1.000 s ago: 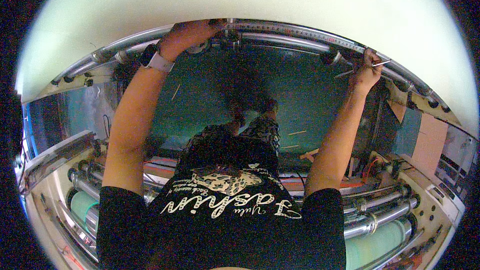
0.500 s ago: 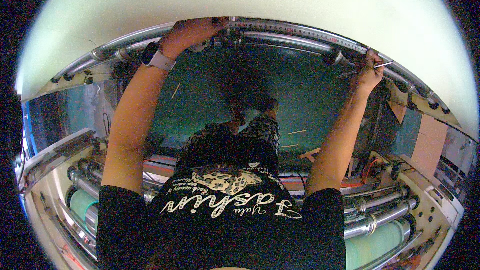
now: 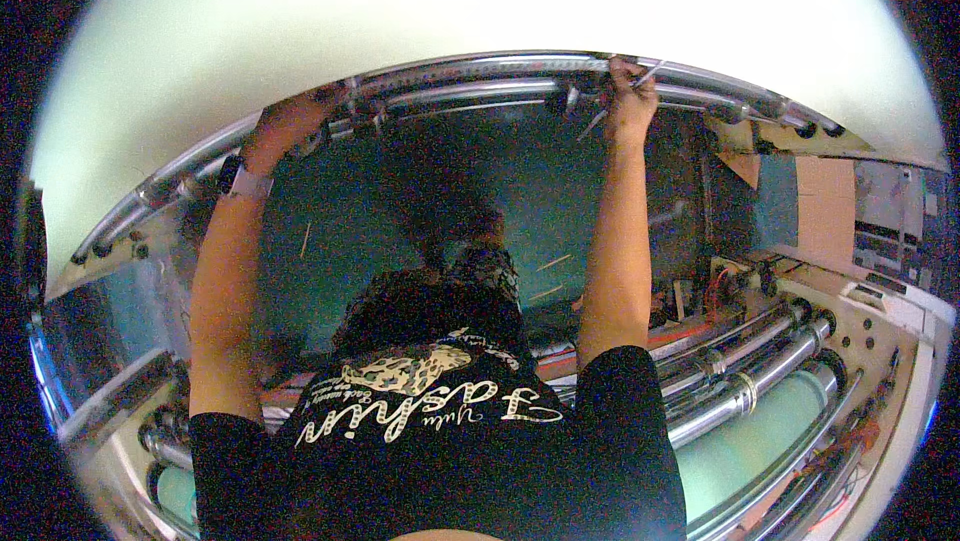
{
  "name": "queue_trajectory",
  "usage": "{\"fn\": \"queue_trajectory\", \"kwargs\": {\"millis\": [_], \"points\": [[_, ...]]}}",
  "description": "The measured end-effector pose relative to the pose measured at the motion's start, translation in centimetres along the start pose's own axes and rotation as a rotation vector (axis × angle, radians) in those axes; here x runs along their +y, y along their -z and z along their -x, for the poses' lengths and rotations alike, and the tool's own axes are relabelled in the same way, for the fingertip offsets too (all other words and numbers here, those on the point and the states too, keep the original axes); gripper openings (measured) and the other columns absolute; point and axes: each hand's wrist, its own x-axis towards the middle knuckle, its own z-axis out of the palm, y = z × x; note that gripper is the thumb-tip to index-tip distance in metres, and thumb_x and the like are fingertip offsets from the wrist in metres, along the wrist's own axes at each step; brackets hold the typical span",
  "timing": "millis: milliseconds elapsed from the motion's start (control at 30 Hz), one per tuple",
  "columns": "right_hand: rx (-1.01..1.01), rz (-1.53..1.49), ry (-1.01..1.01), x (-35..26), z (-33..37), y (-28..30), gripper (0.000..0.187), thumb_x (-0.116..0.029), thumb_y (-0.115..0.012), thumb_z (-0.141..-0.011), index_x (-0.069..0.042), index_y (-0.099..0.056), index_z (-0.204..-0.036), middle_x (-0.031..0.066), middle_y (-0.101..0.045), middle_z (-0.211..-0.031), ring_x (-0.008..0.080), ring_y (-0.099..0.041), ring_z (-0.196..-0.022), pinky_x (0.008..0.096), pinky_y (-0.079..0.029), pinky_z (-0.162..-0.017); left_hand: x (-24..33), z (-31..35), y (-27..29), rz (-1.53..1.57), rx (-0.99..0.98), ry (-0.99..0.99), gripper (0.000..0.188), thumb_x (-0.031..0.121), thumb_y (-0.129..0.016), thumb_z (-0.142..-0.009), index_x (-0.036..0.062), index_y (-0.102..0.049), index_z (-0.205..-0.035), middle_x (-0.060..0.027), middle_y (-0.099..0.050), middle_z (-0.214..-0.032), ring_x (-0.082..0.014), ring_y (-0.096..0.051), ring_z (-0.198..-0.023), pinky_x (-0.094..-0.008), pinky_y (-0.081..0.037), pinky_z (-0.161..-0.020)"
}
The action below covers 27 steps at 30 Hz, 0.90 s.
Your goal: The person measures the length of several large metal pipes using a tape measure and a pen. They repeatedly extend the tape measure along the pipes, mark measurements, and reposition the tape to different sections of the pipes.
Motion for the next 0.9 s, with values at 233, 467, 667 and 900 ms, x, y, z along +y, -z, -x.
{"fn": "queue_trajectory", "kwargs": {"millis": [233,467,667,900], "points": [[-0.199,0.221,-0.157,-4.5,0.1,4.8,0.014,-0.02,-0.061,-0.081,-0.01,-0.054,-0.089,-0.0043,-0.046,-0.065,0.0049,-0.037,-0.05,0.0196,-0.027,-0.04,-0.5,1.0,0.0,0.071,-0.11,-0.019,0.021,0.024,-0.052,-0.081,0.0081,-0.058,-0.093,-0.0157,-0.059,-0.085,-0.0317,-0.057,-0.081,-0.039,-0.045,-0.068],[-0.58,0.612,-0.178,-5.8,-1.1,8.7,0.034,-0.035,-0.052,-0.085,-0.004,-0.055,-0.097,0.0029,-0.055,-0.072,0.0101,-0.047,-0.062,0.0245,-0.04,-0.055,-0.7,10.1,-3.0,0.227,-0.231,0.064,0.013,0.015,-0.054,-0.076,0.005,-0.058,-0.082,-0.0162,-0.059,-0.075,-0.0332,-0.056,-0.069,-0.0366,-0.043,-0.059],[-0.742,0.958,0.165,-4.9,-3.2,8.7,0.031,-0.031,-0.056,-0.082,-0.002,-0.054,-0.093,0.0107,-0.059,-0.083,0.0189,-0.055,-0.077,0.0312,-0.042,-0.071,-1.6,18.3,-10.2,0.272,-0.326,0.365,0.014,0.015,-0.053,-0.075,0.0031,-0.058,-0.08,-0.0186,-0.057,-0.072,-0.0347,-0.056,-0.067,-0.0369,-0.043,-0.057],[-0.892,1.199,0.428,-5.3,-5.3,9.0,0.023,-0.025,-0.058,-0.08,-0.004,-0.053,-0.088,0.0116,-0.057,-0.081,0.0257,-0.057,-0.076,0.0351,-0.044,-0.069,-0.9,23.8,-16.4,0.361,-0.4,0.523,0.015,0.016,-0.055,-0.075,0.001,-0.058,-0.074,-0.0186,-0.057,-0.067,-0.0335,-0.056,-0.063,-0.0382,-0.042,-0.055]]}}
